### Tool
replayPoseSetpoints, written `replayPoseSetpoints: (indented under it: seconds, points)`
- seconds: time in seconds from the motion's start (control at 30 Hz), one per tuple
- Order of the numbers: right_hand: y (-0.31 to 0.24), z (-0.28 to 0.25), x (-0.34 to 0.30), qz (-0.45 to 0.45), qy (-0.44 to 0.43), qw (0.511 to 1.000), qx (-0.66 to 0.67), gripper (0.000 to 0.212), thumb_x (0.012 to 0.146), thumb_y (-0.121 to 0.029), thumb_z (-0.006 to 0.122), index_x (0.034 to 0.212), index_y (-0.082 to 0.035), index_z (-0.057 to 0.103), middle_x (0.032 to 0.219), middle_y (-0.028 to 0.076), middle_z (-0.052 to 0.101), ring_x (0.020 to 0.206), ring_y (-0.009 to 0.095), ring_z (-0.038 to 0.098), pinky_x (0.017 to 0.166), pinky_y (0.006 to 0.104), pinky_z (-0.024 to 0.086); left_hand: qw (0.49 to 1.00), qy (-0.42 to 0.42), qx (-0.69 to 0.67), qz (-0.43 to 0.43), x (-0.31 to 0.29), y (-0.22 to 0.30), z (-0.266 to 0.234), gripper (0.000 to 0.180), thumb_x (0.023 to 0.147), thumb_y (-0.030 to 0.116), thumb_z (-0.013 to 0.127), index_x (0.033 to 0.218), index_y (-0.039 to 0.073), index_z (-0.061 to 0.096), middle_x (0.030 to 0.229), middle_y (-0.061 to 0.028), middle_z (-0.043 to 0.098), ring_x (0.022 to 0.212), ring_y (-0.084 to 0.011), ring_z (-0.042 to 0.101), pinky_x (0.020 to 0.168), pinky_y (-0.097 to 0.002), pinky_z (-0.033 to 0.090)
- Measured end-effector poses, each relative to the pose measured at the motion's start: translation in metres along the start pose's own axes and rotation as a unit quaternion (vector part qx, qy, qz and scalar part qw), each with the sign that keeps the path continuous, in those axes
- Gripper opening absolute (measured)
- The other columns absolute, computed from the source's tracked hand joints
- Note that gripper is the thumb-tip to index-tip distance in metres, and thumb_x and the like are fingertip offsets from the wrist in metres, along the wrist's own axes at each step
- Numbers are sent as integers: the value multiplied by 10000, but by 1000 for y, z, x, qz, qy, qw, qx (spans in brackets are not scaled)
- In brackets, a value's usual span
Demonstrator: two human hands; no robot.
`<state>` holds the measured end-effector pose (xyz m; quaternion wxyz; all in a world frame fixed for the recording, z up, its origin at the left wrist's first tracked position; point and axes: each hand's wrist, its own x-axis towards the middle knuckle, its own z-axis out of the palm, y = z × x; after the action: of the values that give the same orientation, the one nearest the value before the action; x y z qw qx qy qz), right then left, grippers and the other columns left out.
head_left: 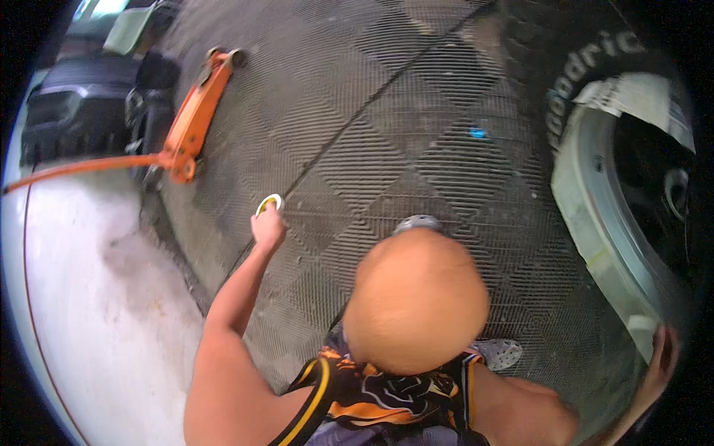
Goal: The person sits on the floor and uses masking tape to secure newspaper strips around a car tire rim. They then stand, retrieve additional newspaper, and tape it to the front fender and side mirror of a white car.
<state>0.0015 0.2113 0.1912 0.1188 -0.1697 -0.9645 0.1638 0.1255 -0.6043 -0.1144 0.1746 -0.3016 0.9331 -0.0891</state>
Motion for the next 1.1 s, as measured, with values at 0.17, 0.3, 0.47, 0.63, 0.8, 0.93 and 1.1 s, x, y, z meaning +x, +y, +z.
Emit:
replayPoseSetpoints:
  seconds: [0.17, 0.3, 0.47, 0.63, 0.8, 0.93, 1.1]
  points:
    - [-41, -15, -32, -69, -21, 997, 15, 175, 861, -16, 766, 1033, -4, 734, 978, 83, 718, 886, 168, 678, 804, 280, 545, 943, -38, -324, 67, 6, 88, -57, 281, 968, 230, 568, 1083, -18, 633, 890, -202, 719, 822, -308, 711, 748, -422, 546]
    - [-85, -15, -47, -115, -7, 993, 40, 150, 777, 28, 799, 917, 8, 747, 801, 93, 706, 718, 159, 670, 669, 269, 526, 805, -233, -512, 188, -3, 192, -152, 225, 1016, 177, 542, 1082, -16, 637, 881, -71, 705, 852, -138, 658, 790, -321, 514]
    - [-87, -18, -52, -103, 27, 992, 70, 142, 772, 17, 805, 905, 7, 754, 783, 94, 713, 689, 168, 671, 644, 270, 518, 679, -289, -498, 455, -49, 298, -286, 273, 990, 144, 649, 1196, -23, 586, 973, -84, 721, 940, -156, 667, 914, -329, 500]
    - [-61, -28, -72, -64, 40, 993, 95, 131, 783, 3, 801, 907, 0, 758, 778, 92, 707, 688, 165, 670, 641, 271, 518, 678, -91, -352, 639, -95, 383, -354, 275, 906, 84, 702, 1154, -7, 625, 1022, -117, 725, 992, -241, 682, 946, -375, 493]
    - [-40, -25, -83, -60, 43, 991, 109, 129, 784, -3, 802, 905, -6, 760, 771, 89, 702, 682, 163, 667, 634, 274, 514, 516, 244, -205, 795, -104, 470, -362, 246, 779, 39, 689, 1024, 32, 692, 963, -75, 713, 998, -283, 655, 977, -425, 479]
    - [-25, -17, -85, -56, 42, 987, 146, 139, 778, -13, 810, 910, -11, 764, 768, 91, 705, 678, 172, 673, 628, 282, 516, 452, 359, -45, 815, -95, 513, -355, 233, 779, 126, 649, 995, 66, 712, 897, -50, 687, 947, -233, 651, 975, -434, 487]
    - [-8, -12, -87, -65, 25, 986, 153, 140, 788, -5, 799, 924, 0, 765, 793, 85, 714, 691, 145, 682, 638, 254, 531, 399, 406, 59, 820, -86, 544, -333, 172, 784, 150, 617, 922, 79, 691, 855, -43, 677, 956, -235, 642, 1026, -407, 475]
